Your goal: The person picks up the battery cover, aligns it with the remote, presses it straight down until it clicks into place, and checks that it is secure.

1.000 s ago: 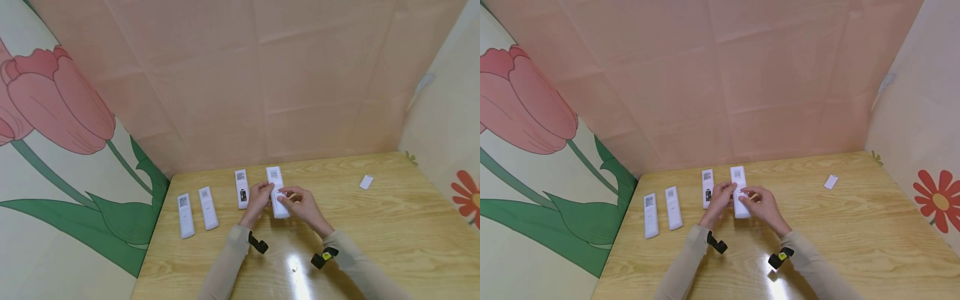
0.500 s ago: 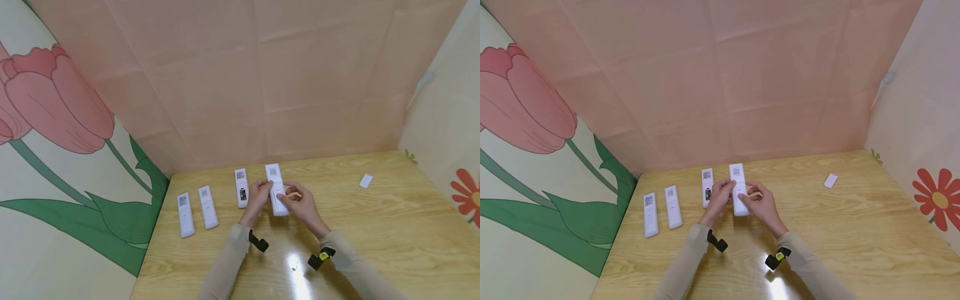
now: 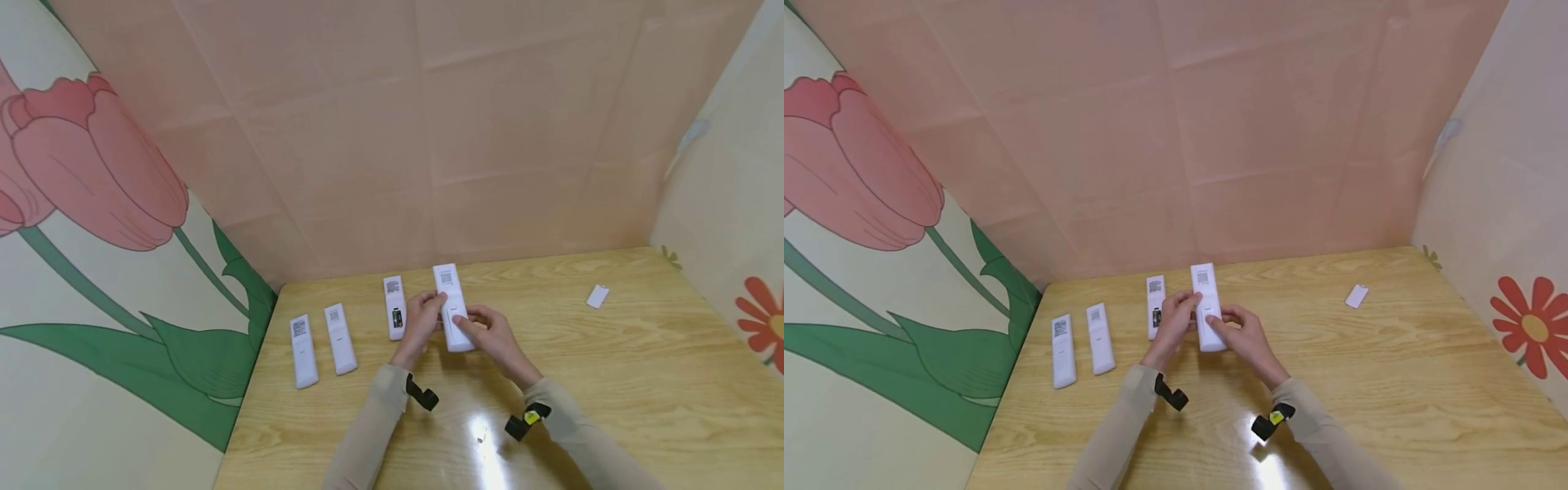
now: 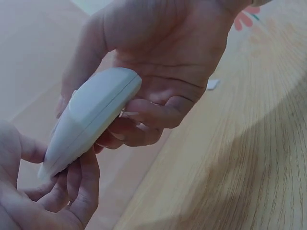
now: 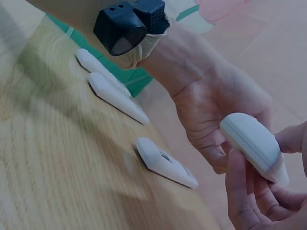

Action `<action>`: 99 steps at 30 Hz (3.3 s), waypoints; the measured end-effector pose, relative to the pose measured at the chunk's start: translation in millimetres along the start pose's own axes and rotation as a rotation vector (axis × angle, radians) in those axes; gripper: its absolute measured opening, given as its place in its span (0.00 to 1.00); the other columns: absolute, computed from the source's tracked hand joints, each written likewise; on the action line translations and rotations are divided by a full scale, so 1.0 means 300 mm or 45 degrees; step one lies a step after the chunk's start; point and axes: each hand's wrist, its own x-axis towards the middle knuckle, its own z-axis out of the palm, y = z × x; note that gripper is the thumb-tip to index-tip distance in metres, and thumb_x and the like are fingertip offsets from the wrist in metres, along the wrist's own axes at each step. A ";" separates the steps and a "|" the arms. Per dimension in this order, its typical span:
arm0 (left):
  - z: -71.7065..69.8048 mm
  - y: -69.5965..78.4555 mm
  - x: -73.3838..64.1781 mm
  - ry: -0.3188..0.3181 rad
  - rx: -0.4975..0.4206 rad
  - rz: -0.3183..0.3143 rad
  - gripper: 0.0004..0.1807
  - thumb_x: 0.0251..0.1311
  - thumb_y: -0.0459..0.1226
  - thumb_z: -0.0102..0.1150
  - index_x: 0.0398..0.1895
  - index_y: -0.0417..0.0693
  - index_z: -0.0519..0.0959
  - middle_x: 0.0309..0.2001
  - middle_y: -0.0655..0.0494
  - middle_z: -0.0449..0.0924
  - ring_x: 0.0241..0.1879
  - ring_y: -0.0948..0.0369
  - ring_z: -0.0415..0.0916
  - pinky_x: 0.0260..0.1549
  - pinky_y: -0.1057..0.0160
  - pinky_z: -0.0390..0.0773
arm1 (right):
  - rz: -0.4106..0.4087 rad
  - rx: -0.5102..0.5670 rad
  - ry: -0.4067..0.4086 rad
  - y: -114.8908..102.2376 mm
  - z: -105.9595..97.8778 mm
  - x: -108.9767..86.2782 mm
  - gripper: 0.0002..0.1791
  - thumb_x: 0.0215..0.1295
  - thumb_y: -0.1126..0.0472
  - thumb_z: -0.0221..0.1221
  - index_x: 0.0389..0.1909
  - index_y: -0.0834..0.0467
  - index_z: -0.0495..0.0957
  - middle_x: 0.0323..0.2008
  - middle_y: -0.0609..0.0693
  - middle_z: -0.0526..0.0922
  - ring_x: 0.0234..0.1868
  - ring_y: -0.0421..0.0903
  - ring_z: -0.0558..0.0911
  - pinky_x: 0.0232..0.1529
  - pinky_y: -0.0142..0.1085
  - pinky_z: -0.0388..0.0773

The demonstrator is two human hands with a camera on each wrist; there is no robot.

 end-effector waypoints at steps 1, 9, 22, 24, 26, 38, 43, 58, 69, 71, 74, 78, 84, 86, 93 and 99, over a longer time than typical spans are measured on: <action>-0.001 0.001 -0.001 -0.007 -0.008 0.002 0.19 0.74 0.45 0.63 0.56 0.39 0.84 0.40 0.49 0.87 0.31 0.60 0.82 0.29 0.65 0.85 | 0.008 0.008 -0.015 -0.002 -0.002 0.000 0.28 0.75 0.53 0.66 0.66 0.68 0.77 0.57 0.66 0.82 0.42 0.45 0.85 0.40 0.35 0.87; -0.017 0.007 0.004 -0.064 -0.031 -0.003 0.19 0.72 0.45 0.64 0.55 0.40 0.85 0.43 0.50 0.87 0.36 0.55 0.83 0.30 0.65 0.87 | 0.040 0.062 -0.065 -0.025 -0.015 -0.004 0.28 0.75 0.53 0.66 0.64 0.69 0.77 0.53 0.63 0.82 0.40 0.46 0.86 0.40 0.39 0.90; -0.030 0.036 -0.007 -0.149 -0.072 -0.051 0.23 0.72 0.46 0.63 0.62 0.40 0.82 0.48 0.47 0.86 0.36 0.59 0.84 0.34 0.63 0.88 | 0.054 0.151 -0.112 -0.030 -0.026 -0.011 0.28 0.75 0.56 0.66 0.65 0.71 0.75 0.53 0.62 0.78 0.42 0.50 0.86 0.41 0.47 0.92; -0.032 0.035 -0.007 -0.154 -0.067 -0.055 0.23 0.73 0.45 0.63 0.62 0.40 0.82 0.48 0.47 0.86 0.37 0.58 0.84 0.34 0.63 0.88 | 0.057 0.165 -0.114 -0.029 -0.024 -0.014 0.27 0.75 0.56 0.66 0.65 0.71 0.75 0.52 0.61 0.79 0.42 0.50 0.86 0.40 0.48 0.92; -0.033 0.031 -0.006 -0.156 -0.060 -0.058 0.22 0.73 0.45 0.63 0.62 0.40 0.82 0.49 0.47 0.86 0.38 0.58 0.84 0.35 0.62 0.88 | 0.059 0.174 -0.115 -0.028 -0.023 -0.017 0.27 0.76 0.57 0.66 0.65 0.72 0.75 0.52 0.61 0.79 0.42 0.50 0.87 0.40 0.48 0.92; -0.032 0.016 -0.006 -0.150 -0.054 -0.075 0.23 0.73 0.47 0.64 0.63 0.44 0.83 0.52 0.48 0.85 0.43 0.55 0.85 0.38 0.59 0.90 | 0.067 0.169 -0.117 -0.015 -0.029 -0.019 0.27 0.76 0.57 0.65 0.65 0.71 0.75 0.52 0.63 0.78 0.41 0.51 0.87 0.39 0.48 0.92; -0.036 0.022 -0.005 -0.162 -0.044 -0.075 0.23 0.73 0.47 0.63 0.63 0.44 0.82 0.52 0.48 0.85 0.44 0.55 0.84 0.41 0.57 0.90 | 0.063 0.181 -0.112 -0.015 -0.029 -0.019 0.27 0.76 0.57 0.65 0.65 0.72 0.75 0.52 0.63 0.78 0.41 0.51 0.87 0.39 0.48 0.92; -0.055 0.039 -0.013 -0.146 -0.086 -0.069 0.21 0.71 0.42 0.62 0.61 0.39 0.82 0.48 0.48 0.85 0.39 0.56 0.84 0.36 0.62 0.88 | 0.058 0.120 -0.164 -0.038 -0.019 -0.038 0.31 0.76 0.53 0.66 0.70 0.68 0.73 0.54 0.64 0.78 0.43 0.51 0.87 0.42 0.47 0.92; -0.075 0.041 -0.012 -0.102 -0.078 -0.021 0.20 0.72 0.41 0.62 0.59 0.38 0.83 0.50 0.47 0.84 0.37 0.57 0.86 0.34 0.61 0.88 | -0.002 0.150 -0.191 -0.039 -0.004 -0.058 0.32 0.73 0.61 0.67 0.71 0.68 0.68 0.51 0.64 0.81 0.42 0.50 0.88 0.47 0.54 0.91; -0.081 0.038 -0.011 -0.091 -0.077 -0.017 0.20 0.72 0.41 0.62 0.60 0.38 0.83 0.50 0.46 0.84 0.37 0.57 0.85 0.34 0.61 0.89 | -0.022 0.167 -0.199 -0.034 0.000 -0.062 0.31 0.72 0.63 0.68 0.70 0.68 0.68 0.49 0.63 0.81 0.41 0.49 0.88 0.47 0.55 0.90; -0.094 0.032 -0.013 -0.076 -0.082 -0.028 0.20 0.72 0.40 0.62 0.60 0.37 0.82 0.50 0.46 0.83 0.37 0.56 0.85 0.34 0.61 0.89 | -0.043 0.185 -0.220 -0.025 0.007 -0.067 0.31 0.72 0.64 0.68 0.70 0.69 0.69 0.48 0.63 0.82 0.41 0.49 0.88 0.46 0.53 0.91; -0.111 0.031 -0.017 -0.074 -0.075 -0.038 0.21 0.72 0.41 0.61 0.61 0.36 0.82 0.50 0.46 0.83 0.37 0.56 0.85 0.34 0.61 0.88 | -0.064 0.194 -0.247 -0.019 0.014 -0.075 0.31 0.71 0.65 0.68 0.70 0.70 0.68 0.49 0.65 0.82 0.41 0.50 0.89 0.47 0.54 0.90; -0.121 0.039 -0.014 -0.058 -0.078 0.004 0.19 0.72 0.41 0.62 0.59 0.37 0.83 0.49 0.46 0.84 0.35 0.57 0.85 0.33 0.61 0.89 | -0.102 0.204 -0.256 -0.026 0.019 -0.077 0.31 0.70 0.66 0.68 0.70 0.69 0.69 0.52 0.70 0.80 0.42 0.52 0.90 0.49 0.55 0.90; -0.127 0.040 -0.014 -0.040 -0.076 0.013 0.18 0.72 0.40 0.62 0.57 0.37 0.83 0.48 0.46 0.84 0.34 0.57 0.85 0.32 0.61 0.89 | -0.100 0.207 -0.267 -0.026 0.023 -0.077 0.31 0.70 0.67 0.69 0.70 0.68 0.69 0.52 0.70 0.80 0.43 0.53 0.90 0.49 0.53 0.90; -0.146 0.046 -0.018 -0.027 -0.084 -0.014 0.16 0.72 0.39 0.61 0.56 0.36 0.83 0.48 0.49 0.83 0.32 0.57 0.83 0.30 0.63 0.88 | -0.086 0.194 -0.306 -0.016 0.031 -0.076 0.34 0.70 0.68 0.68 0.73 0.68 0.68 0.54 0.71 0.79 0.46 0.56 0.90 0.54 0.61 0.87; -0.171 0.061 -0.026 -0.026 -0.069 -0.020 0.22 0.73 0.39 0.59 0.63 0.36 0.80 0.49 0.48 0.83 0.35 0.58 0.83 0.32 0.63 0.88 | -0.102 0.203 -0.335 -0.013 0.042 -0.066 0.35 0.69 0.68 0.68 0.74 0.68 0.67 0.55 0.72 0.78 0.47 0.55 0.89 0.56 0.63 0.85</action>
